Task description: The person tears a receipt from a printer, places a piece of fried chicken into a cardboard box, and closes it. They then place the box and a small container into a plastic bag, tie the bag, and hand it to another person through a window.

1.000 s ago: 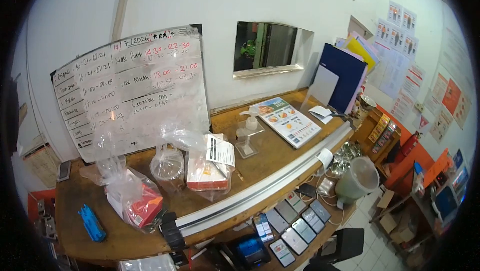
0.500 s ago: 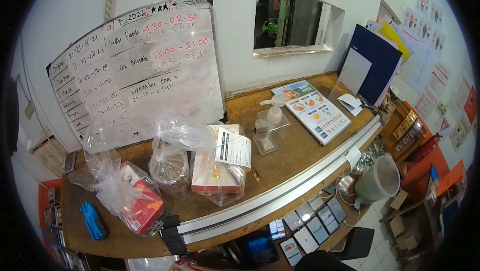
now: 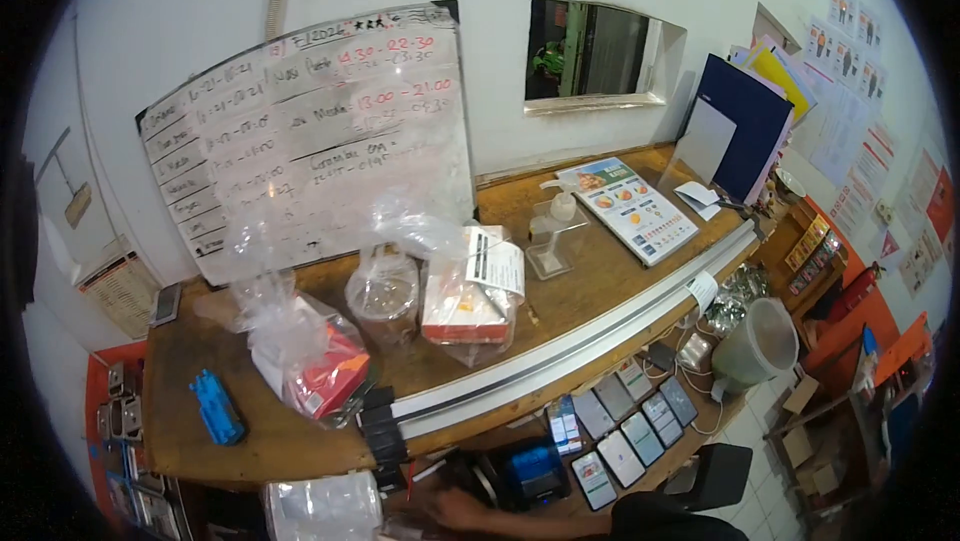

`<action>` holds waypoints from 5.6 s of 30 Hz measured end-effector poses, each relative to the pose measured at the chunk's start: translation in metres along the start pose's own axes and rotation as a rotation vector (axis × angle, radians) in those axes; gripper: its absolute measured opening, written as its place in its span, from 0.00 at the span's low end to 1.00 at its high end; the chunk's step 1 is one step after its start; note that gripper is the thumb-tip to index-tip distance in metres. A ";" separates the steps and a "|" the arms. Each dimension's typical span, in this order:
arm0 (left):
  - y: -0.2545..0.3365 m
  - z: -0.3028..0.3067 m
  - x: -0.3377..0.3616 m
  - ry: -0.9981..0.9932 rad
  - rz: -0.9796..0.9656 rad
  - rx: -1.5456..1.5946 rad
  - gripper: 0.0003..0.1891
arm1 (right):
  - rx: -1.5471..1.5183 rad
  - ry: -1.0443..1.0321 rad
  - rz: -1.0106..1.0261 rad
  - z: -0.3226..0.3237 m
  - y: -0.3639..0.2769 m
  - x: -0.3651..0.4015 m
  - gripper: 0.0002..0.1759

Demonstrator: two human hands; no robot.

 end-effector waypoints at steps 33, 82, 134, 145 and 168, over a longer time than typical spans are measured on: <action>-0.127 -0.015 0.104 0.200 0.077 0.023 0.14 | 0.728 0.634 0.030 0.102 0.065 -0.103 0.18; -0.091 -0.005 0.125 0.065 -0.306 0.206 0.09 | -0.053 0.835 0.060 -0.126 -0.025 0.094 0.07; -0.159 -0.043 0.108 -0.145 0.168 0.864 0.10 | -0.903 0.808 0.104 -0.191 0.022 0.064 0.05; -0.149 -0.043 0.119 -0.178 0.101 0.826 0.10 | -0.848 0.933 0.096 -0.182 0.004 0.078 0.10; -0.176 -0.038 0.175 0.209 0.270 0.844 0.13 | 0.578 1.008 0.126 0.148 0.125 0.155 0.18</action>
Point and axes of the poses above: each hand's wrist, its own x-axis away from the middle knuckle, its own z-axis out of the back of the hand, y = z × x, the point moved 7 cm from there along -x, towards the middle knuckle, and after that the axes turned 10 degrees about z, right-handed, at the moved point
